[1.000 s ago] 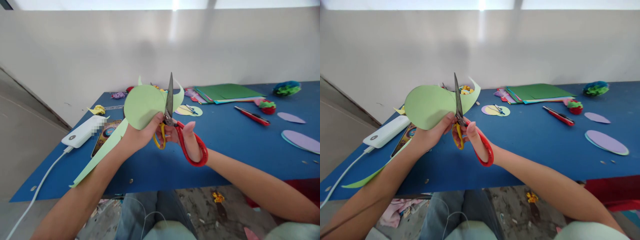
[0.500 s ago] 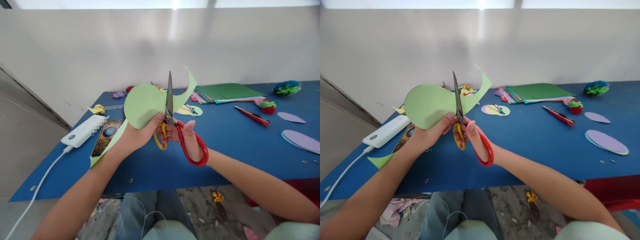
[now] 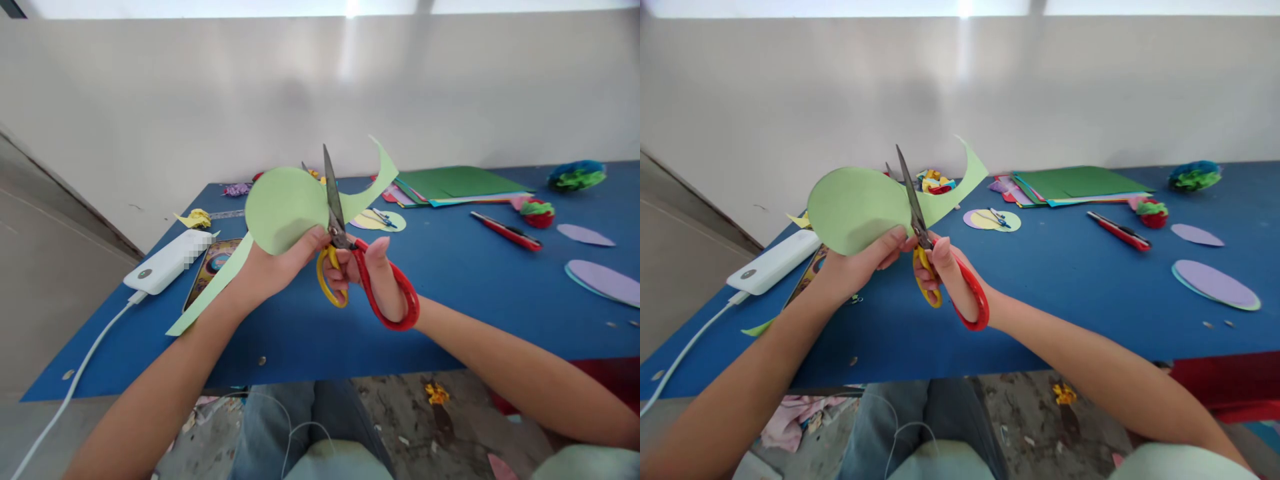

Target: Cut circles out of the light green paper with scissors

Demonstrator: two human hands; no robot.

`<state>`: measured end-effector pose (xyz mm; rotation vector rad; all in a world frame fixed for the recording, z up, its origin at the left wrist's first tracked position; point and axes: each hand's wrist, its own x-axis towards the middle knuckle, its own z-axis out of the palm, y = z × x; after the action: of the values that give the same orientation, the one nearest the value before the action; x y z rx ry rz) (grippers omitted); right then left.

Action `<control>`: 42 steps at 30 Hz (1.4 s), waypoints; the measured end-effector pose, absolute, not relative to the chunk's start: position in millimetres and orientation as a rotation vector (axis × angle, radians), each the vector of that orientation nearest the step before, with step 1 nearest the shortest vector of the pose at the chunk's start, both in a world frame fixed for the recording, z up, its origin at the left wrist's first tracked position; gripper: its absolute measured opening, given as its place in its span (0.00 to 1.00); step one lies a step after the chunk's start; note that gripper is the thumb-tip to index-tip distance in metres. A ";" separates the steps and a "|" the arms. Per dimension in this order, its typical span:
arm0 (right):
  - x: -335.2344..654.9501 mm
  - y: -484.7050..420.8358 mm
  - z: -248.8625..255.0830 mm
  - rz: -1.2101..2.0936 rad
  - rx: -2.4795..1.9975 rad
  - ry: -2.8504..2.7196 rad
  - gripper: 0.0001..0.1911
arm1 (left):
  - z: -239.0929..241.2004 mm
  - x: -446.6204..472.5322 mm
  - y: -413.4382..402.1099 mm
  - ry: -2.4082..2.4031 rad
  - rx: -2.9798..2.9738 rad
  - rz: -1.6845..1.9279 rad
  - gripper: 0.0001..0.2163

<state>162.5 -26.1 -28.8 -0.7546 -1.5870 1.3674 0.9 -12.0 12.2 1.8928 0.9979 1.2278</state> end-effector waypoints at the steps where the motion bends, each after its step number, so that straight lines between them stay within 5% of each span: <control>1: 162.3 -24.9 -30.5 1.441 -0.693 -1.565 0.39 | 12.0 1.5 -12.9 1.001 1.866 1.243 0.15; 10: 160.3 -29.3 -36.9 1.393 -0.571 -1.608 0.39 | 5.1 10.1 -12.9 1.102 1.588 1.525 0.21; 21: 166.1 -22.9 -49.0 1.332 -0.590 -1.715 0.47 | -0.6 14.7 -13.4 1.070 1.522 1.546 0.13; 28: 167.3 -20.7 -46.4 1.353 -0.579 -1.718 0.42 | -2.8 14.2 -11.1 1.083 1.540 1.511 0.12; 42: 163.3 -22.9 -39.6 1.312 -0.694 -1.721 0.45 | 4.6 14.7 -14.2 1.028 1.579 1.412 0.19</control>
<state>163.3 -22.9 -39.6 -0.6937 -1.7207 1.3121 14.7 -14.2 4.6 1.5786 1.0279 1.4124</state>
